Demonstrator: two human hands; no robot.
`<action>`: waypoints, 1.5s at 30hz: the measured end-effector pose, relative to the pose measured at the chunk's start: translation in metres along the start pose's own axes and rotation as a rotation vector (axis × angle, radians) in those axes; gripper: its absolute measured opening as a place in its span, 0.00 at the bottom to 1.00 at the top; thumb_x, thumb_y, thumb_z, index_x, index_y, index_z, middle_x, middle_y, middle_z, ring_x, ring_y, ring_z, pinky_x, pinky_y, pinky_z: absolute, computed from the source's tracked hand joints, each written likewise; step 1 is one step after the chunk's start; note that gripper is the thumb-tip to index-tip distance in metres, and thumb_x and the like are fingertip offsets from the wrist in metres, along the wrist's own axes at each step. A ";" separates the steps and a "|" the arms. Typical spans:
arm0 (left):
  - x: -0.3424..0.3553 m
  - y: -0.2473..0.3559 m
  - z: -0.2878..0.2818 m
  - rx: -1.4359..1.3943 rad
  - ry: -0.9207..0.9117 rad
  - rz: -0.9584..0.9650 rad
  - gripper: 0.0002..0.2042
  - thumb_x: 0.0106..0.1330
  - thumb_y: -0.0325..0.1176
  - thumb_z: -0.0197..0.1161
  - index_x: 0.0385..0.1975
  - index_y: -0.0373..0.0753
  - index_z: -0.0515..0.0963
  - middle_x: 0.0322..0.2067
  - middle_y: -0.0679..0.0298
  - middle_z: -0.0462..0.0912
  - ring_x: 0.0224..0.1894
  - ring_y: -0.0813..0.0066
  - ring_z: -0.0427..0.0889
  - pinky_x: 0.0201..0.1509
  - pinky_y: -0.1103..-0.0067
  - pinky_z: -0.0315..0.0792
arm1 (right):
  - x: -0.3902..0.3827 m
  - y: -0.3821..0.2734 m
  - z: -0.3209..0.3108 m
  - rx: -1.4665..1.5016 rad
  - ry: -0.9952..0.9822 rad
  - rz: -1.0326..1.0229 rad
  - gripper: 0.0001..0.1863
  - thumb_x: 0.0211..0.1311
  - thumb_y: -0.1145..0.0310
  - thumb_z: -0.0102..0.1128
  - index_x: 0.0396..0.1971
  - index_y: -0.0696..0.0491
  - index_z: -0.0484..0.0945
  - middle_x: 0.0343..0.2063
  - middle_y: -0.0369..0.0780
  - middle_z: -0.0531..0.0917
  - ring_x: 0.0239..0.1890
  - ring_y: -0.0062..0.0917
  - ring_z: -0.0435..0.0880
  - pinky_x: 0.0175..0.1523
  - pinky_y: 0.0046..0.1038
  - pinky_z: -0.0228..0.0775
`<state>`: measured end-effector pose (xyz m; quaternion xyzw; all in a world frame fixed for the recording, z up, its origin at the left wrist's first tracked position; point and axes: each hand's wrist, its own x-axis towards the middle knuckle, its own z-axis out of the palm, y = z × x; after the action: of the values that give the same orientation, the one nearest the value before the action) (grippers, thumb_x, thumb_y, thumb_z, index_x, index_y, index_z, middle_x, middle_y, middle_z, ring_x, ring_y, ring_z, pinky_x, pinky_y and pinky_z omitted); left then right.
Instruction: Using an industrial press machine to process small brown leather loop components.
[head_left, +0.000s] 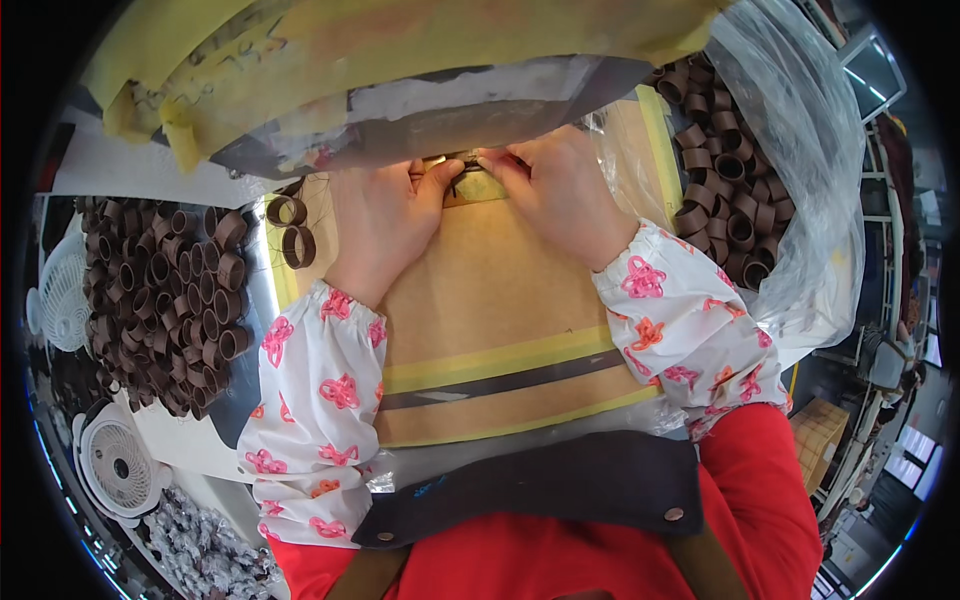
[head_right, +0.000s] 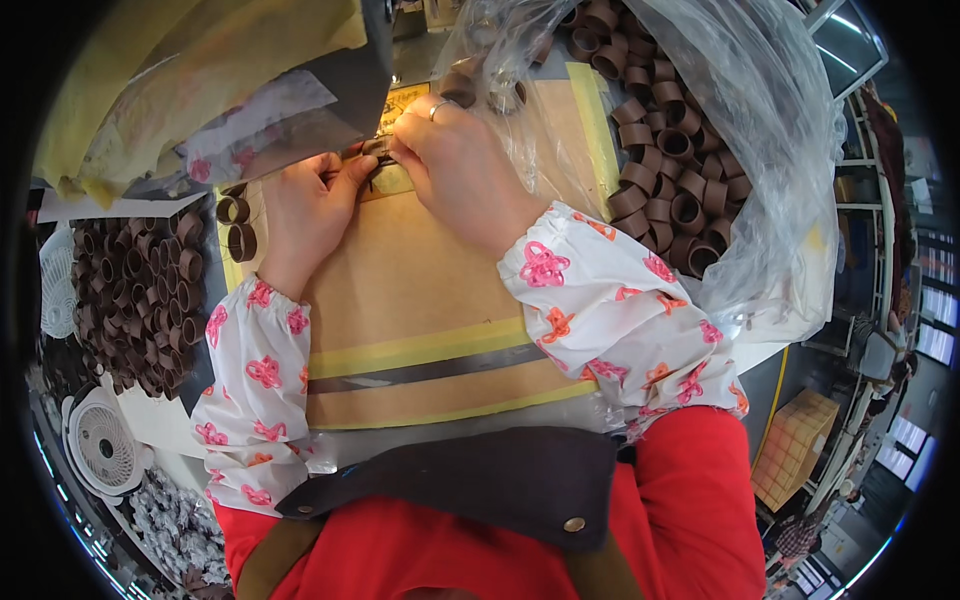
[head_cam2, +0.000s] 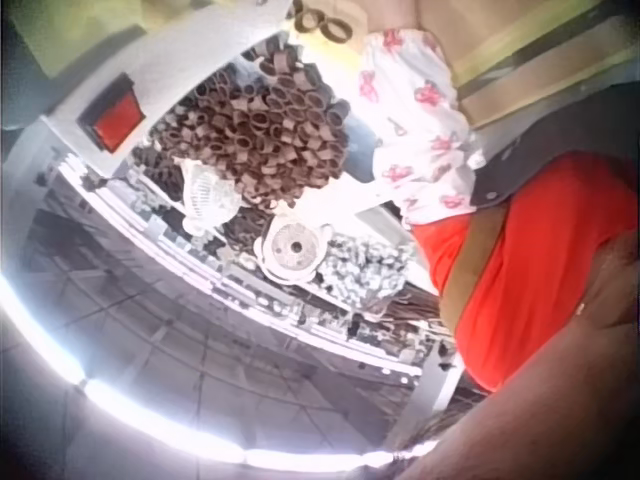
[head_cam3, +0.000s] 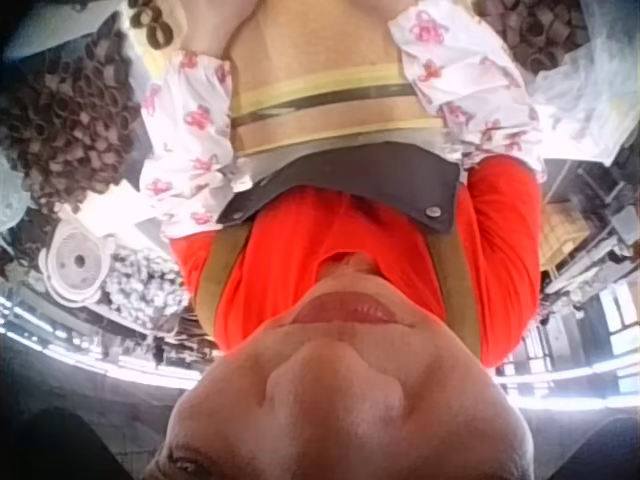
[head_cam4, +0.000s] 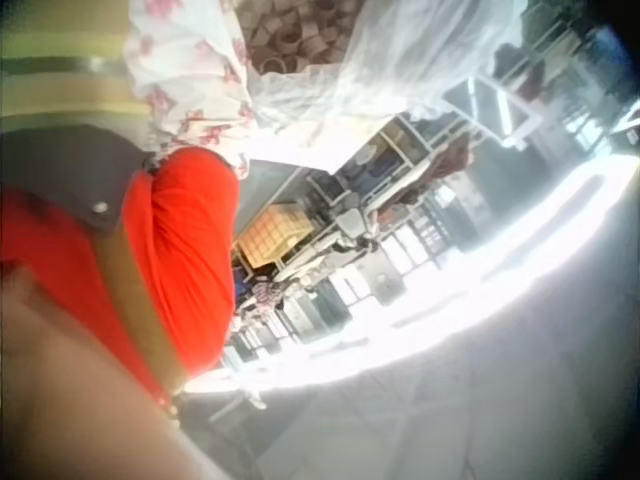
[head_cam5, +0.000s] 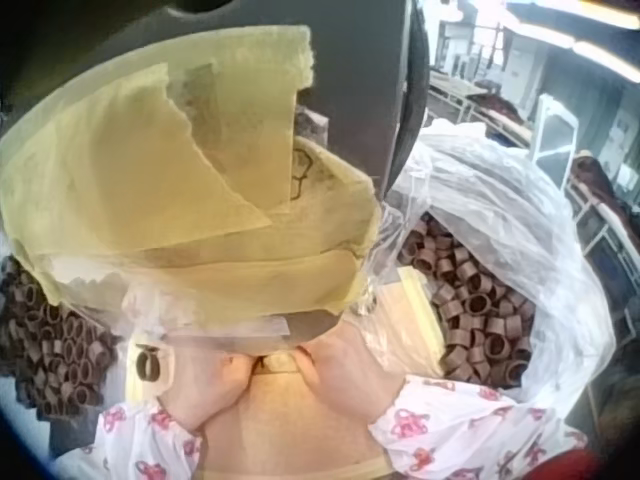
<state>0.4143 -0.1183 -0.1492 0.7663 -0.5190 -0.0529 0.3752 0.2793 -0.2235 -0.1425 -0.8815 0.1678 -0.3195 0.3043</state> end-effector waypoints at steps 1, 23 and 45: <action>0.000 0.002 -0.001 0.012 -0.016 -0.027 0.20 0.54 0.40 0.64 0.09 0.36 0.65 0.06 0.64 0.60 0.11 0.77 0.58 0.16 0.77 0.54 | 0.001 0.000 0.000 0.011 0.008 0.001 0.04 0.46 0.78 0.57 0.21 0.60 0.71 0.23 0.45 0.73 0.28 0.41 0.74 0.31 0.35 0.65; 0.000 0.001 -0.003 -0.013 -0.071 -0.107 0.13 0.53 0.36 0.64 0.20 0.33 0.72 0.10 0.64 0.65 0.13 0.79 0.62 0.19 0.79 0.58 | 0.002 0.000 0.002 -0.113 -0.050 0.048 0.04 0.45 0.74 0.57 0.19 0.57 0.73 0.22 0.42 0.75 0.28 0.37 0.75 0.33 0.34 0.68; -0.063 -0.028 -0.077 0.463 0.107 0.112 0.10 0.57 0.34 0.59 0.16 0.40 0.73 0.12 0.66 0.71 0.18 0.68 0.70 0.49 0.72 0.56 | -0.014 0.001 -0.077 -0.567 -0.083 -0.111 0.04 0.47 0.73 0.54 0.25 0.55 0.74 0.28 0.40 0.76 0.32 0.34 0.77 0.35 0.32 0.70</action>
<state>0.4427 -0.0207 -0.1313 0.8035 -0.5384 0.1292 0.2188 0.2179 -0.2509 -0.1026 -0.9516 0.1893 -0.2398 0.0343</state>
